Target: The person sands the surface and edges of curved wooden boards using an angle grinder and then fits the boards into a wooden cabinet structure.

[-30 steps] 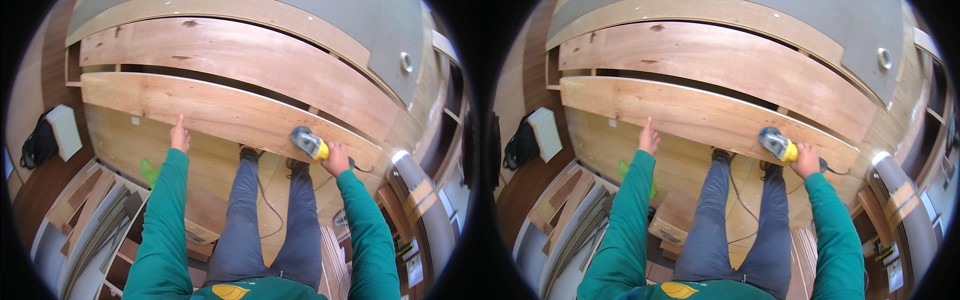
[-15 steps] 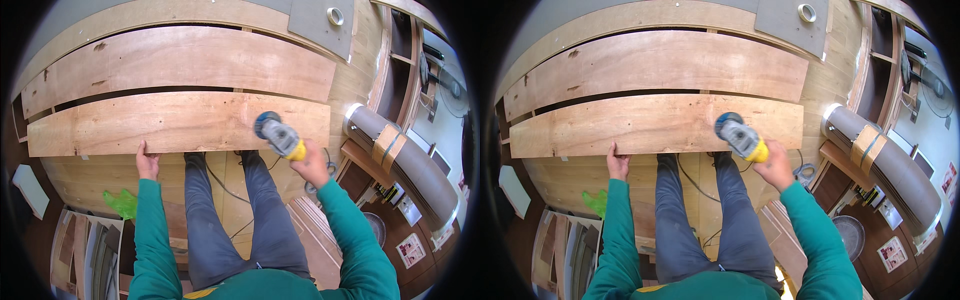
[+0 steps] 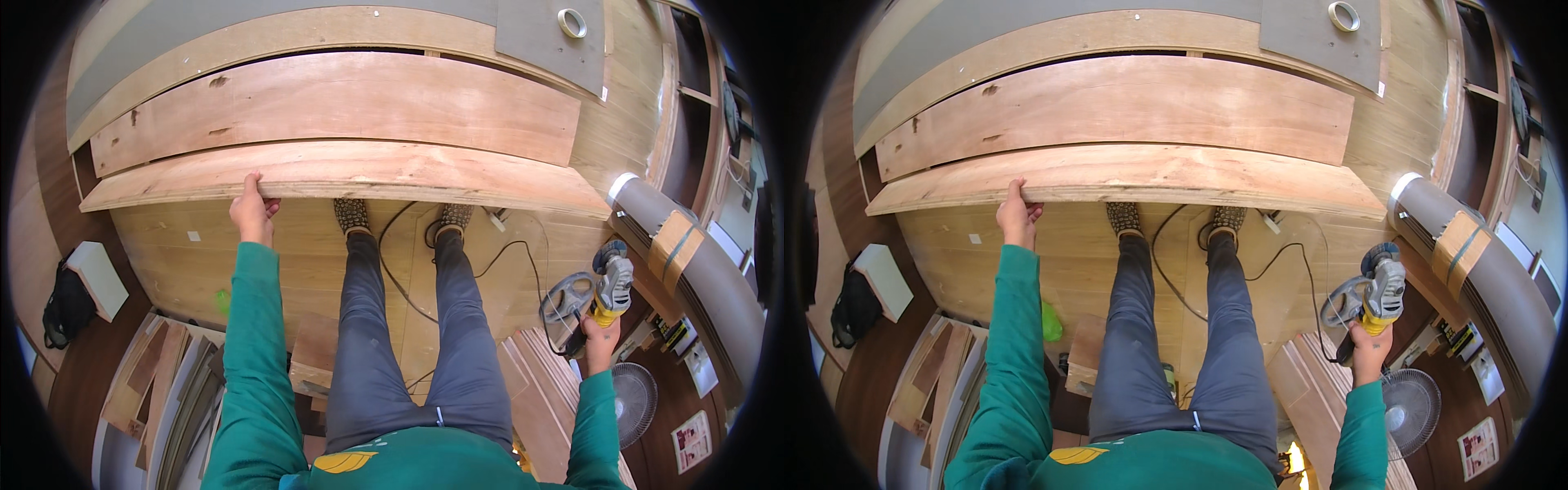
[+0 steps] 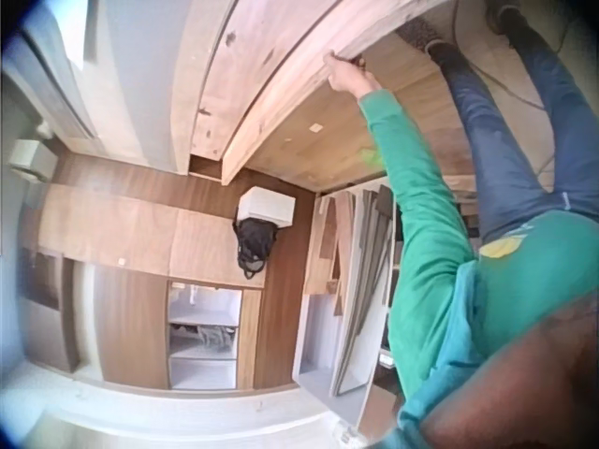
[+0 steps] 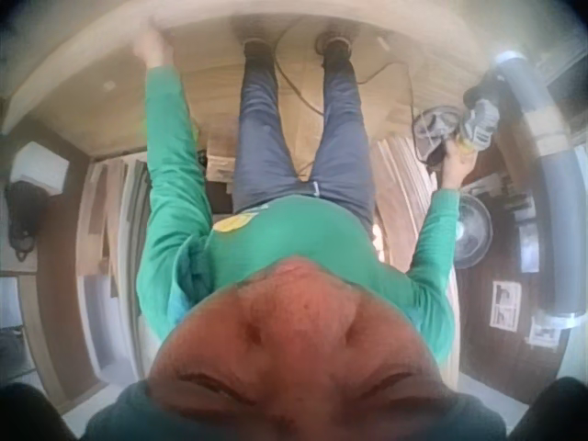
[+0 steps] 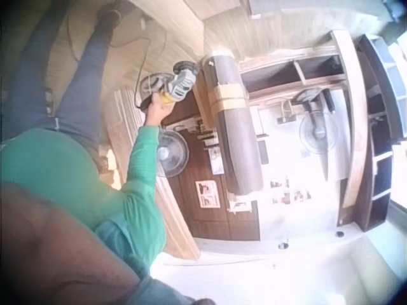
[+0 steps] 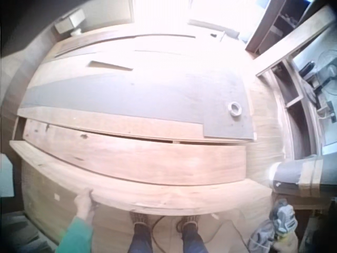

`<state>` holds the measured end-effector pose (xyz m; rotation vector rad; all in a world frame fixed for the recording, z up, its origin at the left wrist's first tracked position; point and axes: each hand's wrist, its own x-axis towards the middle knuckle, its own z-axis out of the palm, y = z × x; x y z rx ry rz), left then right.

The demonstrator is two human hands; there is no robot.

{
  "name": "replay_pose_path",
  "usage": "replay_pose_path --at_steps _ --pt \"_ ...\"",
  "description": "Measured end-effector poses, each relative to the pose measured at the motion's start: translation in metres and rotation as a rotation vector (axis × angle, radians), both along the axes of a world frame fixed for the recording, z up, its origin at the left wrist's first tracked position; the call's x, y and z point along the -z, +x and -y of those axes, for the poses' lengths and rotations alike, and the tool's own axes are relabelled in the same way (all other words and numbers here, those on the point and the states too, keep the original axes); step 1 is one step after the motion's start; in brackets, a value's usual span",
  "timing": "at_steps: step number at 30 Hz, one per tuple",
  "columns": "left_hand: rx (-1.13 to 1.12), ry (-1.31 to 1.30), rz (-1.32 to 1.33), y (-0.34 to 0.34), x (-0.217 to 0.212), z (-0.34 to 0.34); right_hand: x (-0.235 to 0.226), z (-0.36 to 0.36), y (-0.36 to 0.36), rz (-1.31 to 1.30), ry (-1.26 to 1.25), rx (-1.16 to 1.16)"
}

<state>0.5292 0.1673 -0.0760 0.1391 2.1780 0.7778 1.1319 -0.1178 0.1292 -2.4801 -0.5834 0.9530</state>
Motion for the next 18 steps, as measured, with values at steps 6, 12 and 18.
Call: replay_pose_path --at_steps 6,12,18 --pt "0.148 -0.120 -0.060 0.003 -0.001 -0.046 0.027 0.022 -0.029 -0.117 -0.042 0.022" --pt "0.235 -0.039 -0.153 0.016 0.020 -0.100 0.027 0.017 -0.062 -0.242 -0.107 0.097" --pt "0.382 0.193 -0.342 -0.015 0.079 -0.116 0.038 0.025 -0.069 -0.266 -0.147 0.078"
